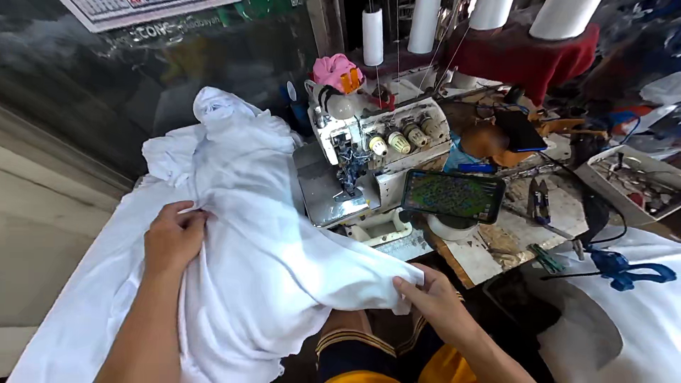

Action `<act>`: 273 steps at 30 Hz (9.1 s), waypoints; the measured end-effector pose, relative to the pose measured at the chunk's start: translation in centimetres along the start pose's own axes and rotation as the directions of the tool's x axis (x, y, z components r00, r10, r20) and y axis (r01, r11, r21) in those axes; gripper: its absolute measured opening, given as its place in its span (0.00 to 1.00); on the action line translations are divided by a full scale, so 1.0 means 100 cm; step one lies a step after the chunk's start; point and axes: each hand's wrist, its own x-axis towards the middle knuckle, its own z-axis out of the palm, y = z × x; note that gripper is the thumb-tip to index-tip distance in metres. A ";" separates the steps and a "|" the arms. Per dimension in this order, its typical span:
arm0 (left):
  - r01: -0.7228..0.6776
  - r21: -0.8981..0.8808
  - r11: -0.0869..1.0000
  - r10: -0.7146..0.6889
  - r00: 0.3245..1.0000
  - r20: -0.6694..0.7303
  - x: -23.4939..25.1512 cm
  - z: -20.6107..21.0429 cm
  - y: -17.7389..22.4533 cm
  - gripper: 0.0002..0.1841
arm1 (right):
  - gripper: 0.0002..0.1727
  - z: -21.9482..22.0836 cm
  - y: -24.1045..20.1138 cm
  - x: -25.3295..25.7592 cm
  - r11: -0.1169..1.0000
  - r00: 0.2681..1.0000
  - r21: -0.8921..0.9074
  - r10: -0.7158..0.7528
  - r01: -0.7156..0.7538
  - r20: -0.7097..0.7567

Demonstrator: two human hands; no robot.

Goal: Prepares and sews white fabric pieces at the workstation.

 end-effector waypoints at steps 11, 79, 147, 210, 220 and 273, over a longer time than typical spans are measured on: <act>-0.689 -0.295 0.662 0.744 0.651 0.148 -0.189 0.056 0.196 0.13 | 0.18 -0.002 -0.008 -0.014 0.980 0.994 0.166 0.109 -0.110 0.012; -0.480 -0.677 0.559 0.673 0.739 0.031 -0.176 0.080 0.202 0.07 | 0.15 -0.008 -0.043 0.001 0.930 0.974 -0.310 -0.151 0.198 0.170; -0.571 -0.418 0.706 0.634 0.773 0.017 -0.175 0.068 0.208 0.13 | 0.12 -0.014 -0.040 -0.022 0.881 0.942 -0.340 -0.333 0.329 0.048; -0.564 0.099 0.820 0.571 0.818 -0.064 -0.076 0.057 0.227 0.11 | 0.12 0.047 -0.059 0.088 0.945 0.945 -0.146 -0.310 0.294 -0.106; -0.612 0.092 0.785 0.618 0.783 -0.073 -0.131 0.061 0.230 0.14 | 0.10 0.044 -0.058 0.085 0.948 0.954 -0.116 -0.299 0.295 -0.018; -0.512 -0.633 0.580 0.702 0.709 0.069 -0.132 -0.048 0.148 0.07 | 0.17 0.021 0.042 -0.014 0.877 0.926 -0.471 0.250 -0.092 0.284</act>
